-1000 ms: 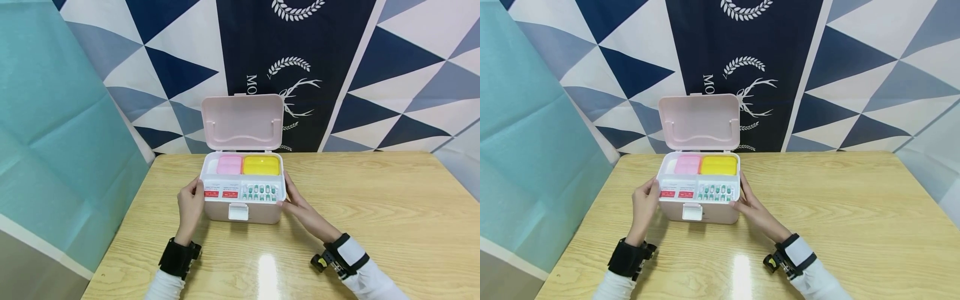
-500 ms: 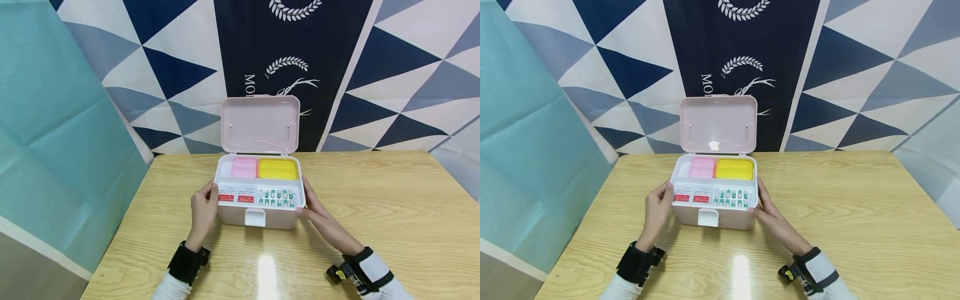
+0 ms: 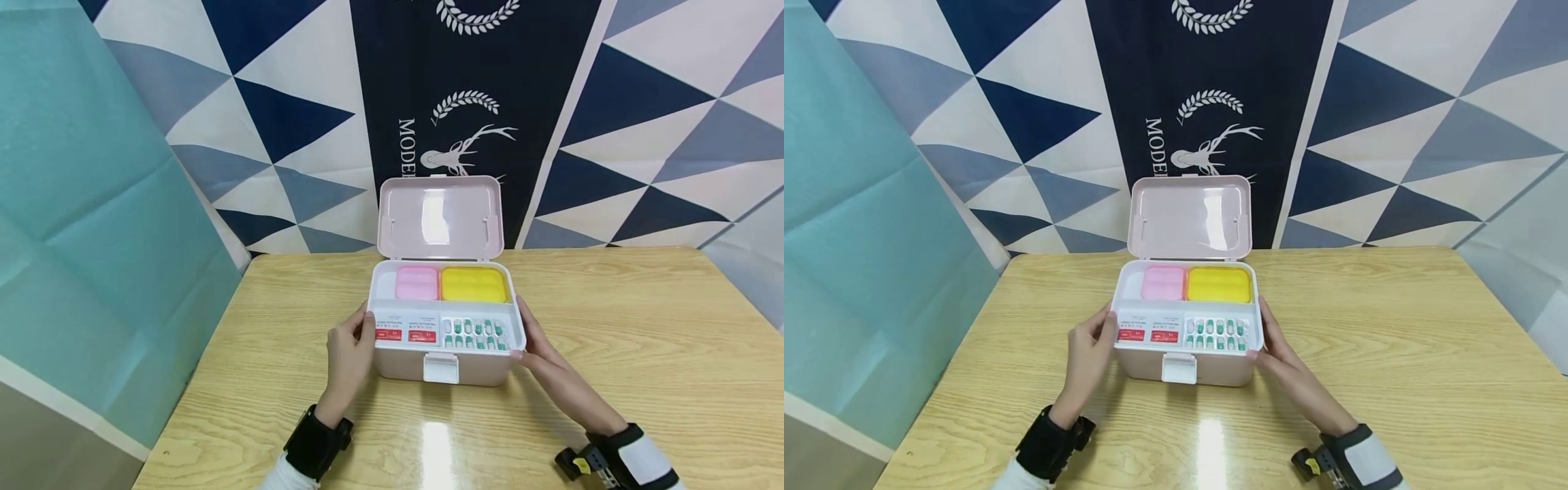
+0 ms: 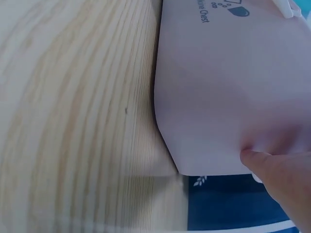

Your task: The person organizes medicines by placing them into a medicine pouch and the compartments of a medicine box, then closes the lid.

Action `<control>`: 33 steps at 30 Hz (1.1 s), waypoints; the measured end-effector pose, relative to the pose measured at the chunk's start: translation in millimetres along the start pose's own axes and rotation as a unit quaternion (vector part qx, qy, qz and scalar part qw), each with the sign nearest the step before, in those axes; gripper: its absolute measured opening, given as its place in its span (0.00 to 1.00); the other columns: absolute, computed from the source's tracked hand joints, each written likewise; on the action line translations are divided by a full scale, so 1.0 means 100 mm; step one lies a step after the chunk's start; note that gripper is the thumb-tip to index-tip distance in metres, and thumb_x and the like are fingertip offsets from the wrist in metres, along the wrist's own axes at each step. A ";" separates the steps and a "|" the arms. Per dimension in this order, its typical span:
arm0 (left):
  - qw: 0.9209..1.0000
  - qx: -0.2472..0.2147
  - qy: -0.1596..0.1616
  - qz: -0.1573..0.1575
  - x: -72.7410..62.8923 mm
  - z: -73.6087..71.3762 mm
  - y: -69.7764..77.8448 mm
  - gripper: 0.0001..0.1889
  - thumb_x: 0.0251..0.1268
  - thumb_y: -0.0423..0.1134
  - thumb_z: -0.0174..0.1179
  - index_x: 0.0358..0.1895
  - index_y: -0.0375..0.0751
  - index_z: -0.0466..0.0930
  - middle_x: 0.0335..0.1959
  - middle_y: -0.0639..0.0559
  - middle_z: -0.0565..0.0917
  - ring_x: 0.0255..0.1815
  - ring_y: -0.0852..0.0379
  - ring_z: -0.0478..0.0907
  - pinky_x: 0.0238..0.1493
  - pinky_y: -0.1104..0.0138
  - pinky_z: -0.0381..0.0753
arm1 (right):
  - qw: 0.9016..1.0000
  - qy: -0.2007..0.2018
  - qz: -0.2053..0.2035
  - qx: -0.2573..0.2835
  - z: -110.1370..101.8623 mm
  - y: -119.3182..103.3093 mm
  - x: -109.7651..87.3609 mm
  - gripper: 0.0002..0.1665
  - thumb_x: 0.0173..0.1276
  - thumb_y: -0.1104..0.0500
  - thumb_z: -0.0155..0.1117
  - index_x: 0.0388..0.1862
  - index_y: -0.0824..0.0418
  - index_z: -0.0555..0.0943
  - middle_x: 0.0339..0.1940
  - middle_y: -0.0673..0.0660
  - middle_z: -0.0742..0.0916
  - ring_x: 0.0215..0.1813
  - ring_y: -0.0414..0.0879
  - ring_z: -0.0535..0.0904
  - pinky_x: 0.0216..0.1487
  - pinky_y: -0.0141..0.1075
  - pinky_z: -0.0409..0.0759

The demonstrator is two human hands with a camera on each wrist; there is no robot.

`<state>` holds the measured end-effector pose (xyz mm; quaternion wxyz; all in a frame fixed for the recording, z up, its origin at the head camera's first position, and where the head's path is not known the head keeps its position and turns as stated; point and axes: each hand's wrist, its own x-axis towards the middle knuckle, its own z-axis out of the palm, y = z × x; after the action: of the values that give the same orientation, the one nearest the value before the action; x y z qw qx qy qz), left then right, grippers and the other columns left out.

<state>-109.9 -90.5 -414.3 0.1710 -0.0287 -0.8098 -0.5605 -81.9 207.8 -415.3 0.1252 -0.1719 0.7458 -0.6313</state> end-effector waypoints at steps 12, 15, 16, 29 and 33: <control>1.000 -0.012 -0.018 0.004 -0.10 0.10 0.02 0.17 0.66 0.35 0.50 0.56 0.33 0.74 0.49 0.42 0.81 0.35 0.61 0.81 0.29 0.73 0.79 | 0.999 -0.014 0.014 0.048 -0.11 0.02 -0.15 0.41 0.74 0.59 0.40 0.71 0.35 0.30 0.72 0.46 0.29 0.72 0.50 0.21 0.53 0.12 0.56; 1.000 -0.009 -0.023 0.006 -0.11 0.12 0.03 0.17 0.66 0.35 0.50 0.56 0.34 0.73 0.46 0.42 0.82 0.30 0.62 0.80 0.26 0.73 0.78 | 0.999 -0.014 0.012 0.044 -0.14 0.03 -0.17 0.41 0.74 0.59 0.39 0.71 0.35 0.30 0.73 0.47 0.29 0.72 0.49 0.21 0.53 0.12 0.56; 1.000 -0.009 -0.024 0.008 -0.12 0.13 0.04 0.17 0.66 0.35 0.50 0.56 0.34 0.73 0.45 0.41 0.83 0.30 0.62 0.80 0.25 0.73 0.77 | 0.999 -0.014 0.012 0.042 -0.15 0.03 -0.18 0.41 0.74 0.59 0.39 0.71 0.35 0.30 0.72 0.47 0.29 0.72 0.49 0.21 0.53 0.12 0.56; 0.999 -0.033 -0.042 0.009 -0.11 0.17 0.08 0.18 0.65 0.35 0.51 0.56 0.32 0.72 0.51 0.40 0.79 0.44 0.57 0.81 0.37 0.74 0.80 | 0.998 -0.008 0.043 0.043 -0.21 0.00 -0.21 0.40 0.75 0.57 0.38 0.70 0.34 0.29 0.72 0.44 0.29 0.72 0.42 0.25 0.51 0.12 0.57; 0.998 -0.026 -0.054 0.012 -0.10 0.17 0.09 0.19 0.66 0.37 0.51 0.57 0.32 0.71 0.51 0.39 0.79 0.46 0.57 0.81 0.40 0.74 0.79 | 0.998 -0.014 0.022 0.054 -0.23 0.03 -0.22 0.39 0.75 0.60 0.37 0.71 0.37 0.29 0.72 0.46 0.28 0.72 0.36 0.26 0.52 0.12 0.57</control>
<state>-102.2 -69.8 -415.1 0.1329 -0.0730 -0.8026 -0.5769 -71.7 238.6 -415.2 0.1590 -0.1573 0.7126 -0.6650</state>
